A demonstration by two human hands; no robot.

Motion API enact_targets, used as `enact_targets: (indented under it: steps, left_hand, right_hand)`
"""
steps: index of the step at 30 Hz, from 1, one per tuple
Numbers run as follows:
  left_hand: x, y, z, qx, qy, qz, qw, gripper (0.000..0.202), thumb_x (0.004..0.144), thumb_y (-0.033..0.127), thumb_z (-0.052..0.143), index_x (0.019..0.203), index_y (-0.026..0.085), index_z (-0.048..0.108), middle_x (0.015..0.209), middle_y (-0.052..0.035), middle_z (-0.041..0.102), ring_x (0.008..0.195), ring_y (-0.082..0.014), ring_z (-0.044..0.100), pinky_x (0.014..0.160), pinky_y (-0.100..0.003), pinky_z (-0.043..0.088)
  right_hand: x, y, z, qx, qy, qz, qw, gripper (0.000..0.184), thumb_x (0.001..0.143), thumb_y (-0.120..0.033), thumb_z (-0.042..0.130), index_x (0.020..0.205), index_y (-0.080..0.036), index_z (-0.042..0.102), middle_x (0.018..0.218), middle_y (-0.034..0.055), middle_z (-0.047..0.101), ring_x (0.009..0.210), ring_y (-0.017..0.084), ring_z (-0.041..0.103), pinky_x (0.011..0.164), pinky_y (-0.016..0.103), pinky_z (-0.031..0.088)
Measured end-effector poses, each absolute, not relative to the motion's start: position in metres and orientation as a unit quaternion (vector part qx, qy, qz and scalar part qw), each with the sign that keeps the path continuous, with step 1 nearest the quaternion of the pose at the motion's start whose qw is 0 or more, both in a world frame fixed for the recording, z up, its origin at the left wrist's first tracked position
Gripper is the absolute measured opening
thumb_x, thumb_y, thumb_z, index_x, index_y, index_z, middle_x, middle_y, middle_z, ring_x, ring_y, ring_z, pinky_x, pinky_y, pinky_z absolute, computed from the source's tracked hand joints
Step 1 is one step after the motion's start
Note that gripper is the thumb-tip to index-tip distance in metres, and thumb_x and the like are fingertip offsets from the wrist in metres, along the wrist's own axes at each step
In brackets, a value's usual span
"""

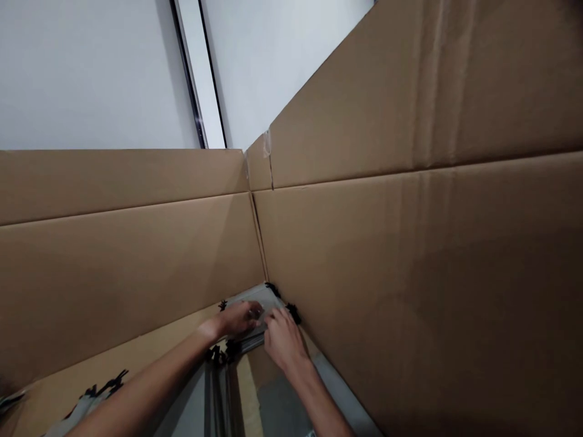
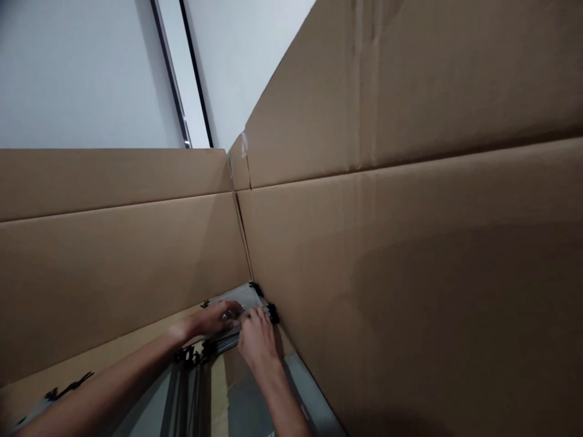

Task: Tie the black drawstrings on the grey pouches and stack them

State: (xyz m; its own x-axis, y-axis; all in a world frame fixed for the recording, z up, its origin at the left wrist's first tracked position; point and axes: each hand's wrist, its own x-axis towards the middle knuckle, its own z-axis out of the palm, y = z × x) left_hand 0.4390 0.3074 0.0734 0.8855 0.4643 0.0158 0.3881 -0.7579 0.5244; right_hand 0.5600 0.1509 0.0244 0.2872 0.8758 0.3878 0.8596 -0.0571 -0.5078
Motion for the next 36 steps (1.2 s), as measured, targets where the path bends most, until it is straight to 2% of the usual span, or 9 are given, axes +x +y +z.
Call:
enact_targets:
  steps: [2, 4, 9, 13, 17, 20, 22, 31, 36]
  left_hand:
    - [0.435, 0.313, 0.066, 0.939, 0.22, 0.042, 0.263, 0.036, 0.105, 0.035, 0.074, 0.136, 0.019, 0.069, 0.138, -0.0109, 0.072, 0.114, -0.0278, 0.075, 0.096, -0.05, 0.065]
    - [0.432, 0.317, 0.063, 0.94, 0.217, 0.028, 0.262, 0.036, 0.105, 0.035, 0.074, 0.136, 0.019, 0.069, 0.139, -0.0109, 0.072, 0.115, -0.0283, 0.074, 0.097, -0.051, 0.064]
    - [0.426, 0.32, 0.059, 0.934, 0.222, 0.06, 0.274, 0.036, 0.105, 0.036, 0.073, 0.138, 0.02, 0.068, 0.139, -0.0111, 0.071, 0.115, -0.0282, 0.074, 0.097, -0.05, 0.064]
    - [0.424, 0.321, 0.055, 0.928, 0.216, 0.067, 0.295, 0.037, 0.105, 0.035, 0.074, 0.138, 0.019, 0.068, 0.138, -0.011, 0.072, 0.114, -0.0279, 0.075, 0.096, -0.05, 0.065]
    - [0.424, 0.326, 0.055, 0.924, 0.213, 0.047, 0.313, 0.037, 0.105, 0.035, 0.074, 0.137, 0.019, 0.068, 0.136, -0.0108, 0.073, 0.112, -0.0274, 0.076, 0.094, -0.049, 0.065]
    - [0.423, 0.328, 0.057, 0.925, 0.212, 0.032, 0.315, 0.037, 0.105, 0.035, 0.074, 0.137, 0.019, 0.068, 0.137, -0.0108, 0.072, 0.112, -0.0277, 0.075, 0.095, -0.05, 0.065]
    - [0.421, 0.327, 0.059, 0.925, 0.213, 0.034, 0.311, 0.037, 0.105, 0.035, 0.074, 0.137, 0.019, 0.068, 0.137, -0.0108, 0.072, 0.112, -0.0276, 0.075, 0.094, -0.049, 0.065]
    - [0.419, 0.32, 0.063, 0.94, 0.238, 0.135, 0.203, 0.035, 0.106, 0.036, 0.072, 0.138, 0.021, 0.068, 0.142, -0.0113, 0.07, 0.117, -0.0282, 0.074, 0.098, -0.05, 0.064]
    - [0.424, 0.33, 0.057, 0.96, 0.214, 0.096, 0.154, 0.035, 0.105, 0.036, 0.073, 0.137, 0.021, 0.069, 0.142, -0.011, 0.071, 0.119, -0.0289, 0.073, 0.099, -0.051, 0.063]
  right_hand:
    - [0.562, 0.152, 0.012, -0.721, -0.601, 0.007, 0.344, 0.015, 0.101, -0.017, 0.067, 0.112, -0.018, 0.077, 0.125, 0.0103, 0.075, 0.127, 0.028, 0.066, 0.113, 0.047, 0.05]
    - [0.562, 0.151, 0.003, -0.717, -0.598, 0.001, 0.358, 0.023, 0.098, -0.011, 0.062, 0.111, -0.021, 0.079, 0.123, 0.0114, 0.074, 0.127, 0.028, 0.065, 0.111, 0.041, 0.05]
    - [0.562, 0.152, -0.004, -0.727, -0.561, -0.015, 0.396, 0.032, 0.09, -0.009, 0.059, 0.115, -0.022, 0.075, 0.128, 0.0129, 0.068, 0.126, 0.029, 0.064, 0.105, 0.038, 0.053]
    - [0.565, 0.154, -0.005, -0.731, -0.541, -0.02, 0.415, 0.024, 0.087, -0.007, 0.06, 0.101, -0.022, 0.073, 0.117, 0.0112, 0.068, 0.118, 0.028, 0.065, 0.102, 0.037, 0.054]
    - [0.57, 0.154, -0.006, -0.728, -0.539, -0.013, 0.423, 0.017, 0.09, -0.006, 0.063, 0.093, -0.02, 0.072, 0.109, 0.0074, 0.071, 0.112, 0.025, 0.066, 0.1, 0.036, 0.054]
    - [0.573, 0.155, -0.008, -0.725, -0.543, -0.009, 0.425, 0.007, 0.098, -0.013, 0.07, 0.093, -0.017, 0.071, 0.109, 0.0049, 0.072, 0.113, 0.023, 0.067, 0.101, 0.041, 0.055]
    - [0.574, 0.155, -0.009, -0.723, -0.544, -0.009, 0.426, 0.009, 0.101, -0.02, 0.073, 0.093, -0.017, 0.07, 0.11, 0.0044, 0.072, 0.113, 0.023, 0.067, 0.101, 0.043, 0.056]
    - [0.575, 0.154, -0.011, -0.707, -0.556, -0.014, 0.437, 0.009, 0.105, -0.026, 0.072, 0.104, -0.017, 0.072, 0.115, 0.0055, 0.073, 0.115, 0.024, 0.069, 0.101, 0.045, 0.059]
    - [0.576, 0.156, -0.015, -0.701, -0.568, -0.013, 0.432, 0.015, 0.104, -0.022, 0.072, 0.118, -0.018, 0.074, 0.121, 0.0066, 0.072, 0.119, 0.025, 0.069, 0.104, 0.047, 0.059]
